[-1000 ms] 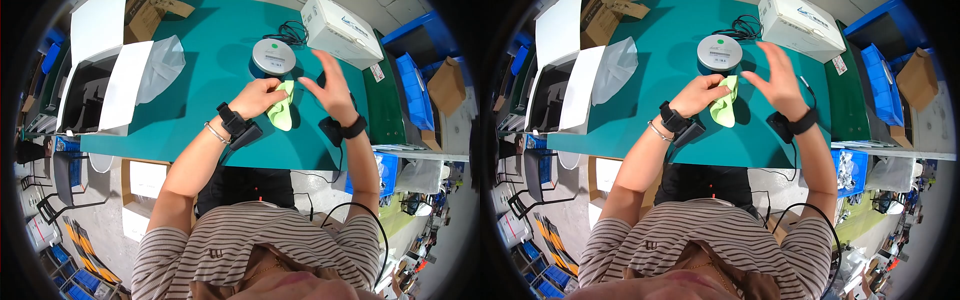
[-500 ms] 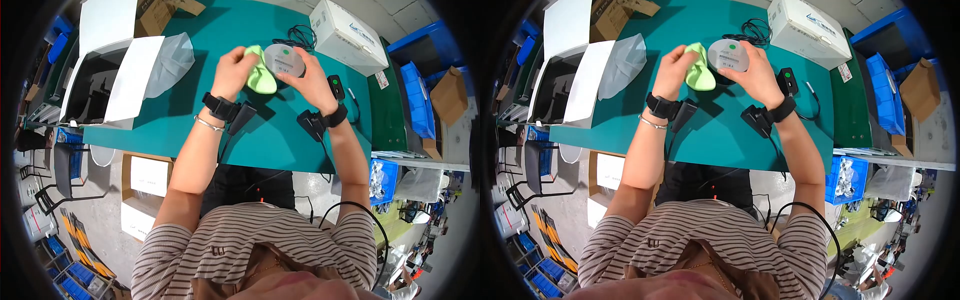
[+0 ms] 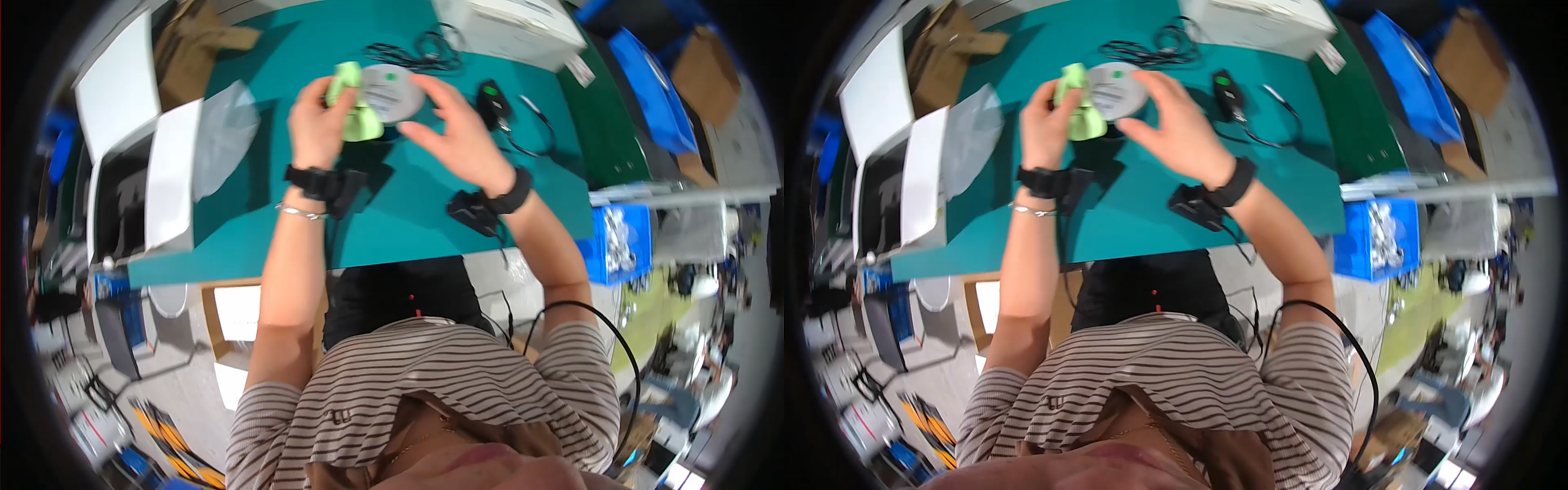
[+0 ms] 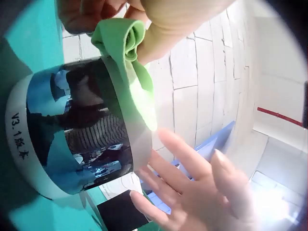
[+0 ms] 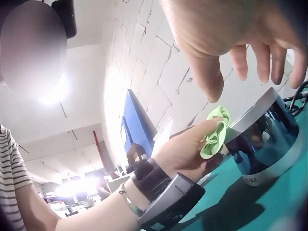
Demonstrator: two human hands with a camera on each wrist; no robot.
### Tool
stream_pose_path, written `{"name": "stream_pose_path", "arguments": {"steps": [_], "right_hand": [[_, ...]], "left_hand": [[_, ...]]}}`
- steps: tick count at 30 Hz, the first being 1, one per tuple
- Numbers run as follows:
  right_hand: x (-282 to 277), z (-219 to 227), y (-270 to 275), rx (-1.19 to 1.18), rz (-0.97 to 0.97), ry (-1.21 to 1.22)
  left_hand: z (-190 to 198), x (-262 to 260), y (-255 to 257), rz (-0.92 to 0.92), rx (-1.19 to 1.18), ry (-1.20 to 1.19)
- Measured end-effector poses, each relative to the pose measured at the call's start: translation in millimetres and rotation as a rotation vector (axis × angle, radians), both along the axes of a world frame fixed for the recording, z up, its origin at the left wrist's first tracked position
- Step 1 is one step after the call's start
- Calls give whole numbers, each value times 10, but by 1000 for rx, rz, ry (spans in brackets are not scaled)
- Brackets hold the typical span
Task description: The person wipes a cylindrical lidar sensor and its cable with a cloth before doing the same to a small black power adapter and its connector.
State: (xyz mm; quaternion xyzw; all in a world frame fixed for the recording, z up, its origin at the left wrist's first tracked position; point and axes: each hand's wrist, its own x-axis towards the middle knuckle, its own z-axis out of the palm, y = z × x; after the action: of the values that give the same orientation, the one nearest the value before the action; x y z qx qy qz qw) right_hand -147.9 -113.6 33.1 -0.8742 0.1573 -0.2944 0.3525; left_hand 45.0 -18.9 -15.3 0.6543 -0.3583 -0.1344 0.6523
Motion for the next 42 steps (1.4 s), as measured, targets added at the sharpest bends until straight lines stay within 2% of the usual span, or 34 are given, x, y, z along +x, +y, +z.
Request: {"name": "stream_pose_path", "arguments": {"steps": [5,7,9,11,13,14,17,19,21,22,23,24,25,26,27,28,29,30,31,32,34,36,40,42], "right_hand": [[-249,140,295,-86,-43,-158],[-412,229,389,-97,-41,-155],[-661,312,505,-54,-58,-162],[-1040,378,525,-228,-134,-164],[-1518,318,403,-345,-325,-169],[-1817,248,332,-379,-495,-100],[-2931,-341,-9,-306,-953,-129],[-3791,-827,-40,-235,-1220,-56],[-4908,-1622,53,-308,-1486,277],[-5035,-1620,295,-60,-1650,437],[-5457,-1906,461,-59,-1716,572],[-5596,-1974,674,-56,-1846,785],[-5589,-1884,897,88,-1951,971],[-6520,-2605,1015,-59,-1930,1237],[-6658,-2576,1117,240,-2015,1349],[-6687,-2644,1344,21,-1887,1458],[-6901,-2484,1440,231,-1886,1216],[-6992,-2553,1534,163,-1828,1200],[-7592,-3133,1636,430,-2006,491],[-8147,-3020,2073,397,-1945,490],[-8162,-2800,1306,400,-1805,537],[-8103,-2655,926,423,-1712,574],[-7810,-2499,686,494,-1594,638],[-7579,-2586,707,549,-1556,667]], "left_hand": [[92,-88,10,-29,-77,98],[115,-92,29,-31,-33,127],[129,-114,14,-19,-119,167],[165,-132,25,-6,-128,182],[151,-110,30,4,-117,170],[146,-94,31,18,-105,158],[146,-97,41,22,-114,139],[175,-163,46,24,-121,151],[175,-169,31,6,-143,224],[178,-193,18,19,-166,230],[177,-201,15,30,-175,229],[170,-202,18,18,-162,236],[149,-187,25,13,-150,243],[71,-132,4,-30,-204,266],[86,-141,11,-12,-190,243],[100,-154,16,0,-188,239],[93,-157,27,21,-184,237],[33,-122,18,38,-159,200],[-5,-71,15,52,-132,162],[16,-84,12,65,-137,167],[46,-137,4,73,-146,201],[59,-132,19,32,-108,225],[100,-159,35,57,-112,251],[0,-108,5,106,-207,212]]}}
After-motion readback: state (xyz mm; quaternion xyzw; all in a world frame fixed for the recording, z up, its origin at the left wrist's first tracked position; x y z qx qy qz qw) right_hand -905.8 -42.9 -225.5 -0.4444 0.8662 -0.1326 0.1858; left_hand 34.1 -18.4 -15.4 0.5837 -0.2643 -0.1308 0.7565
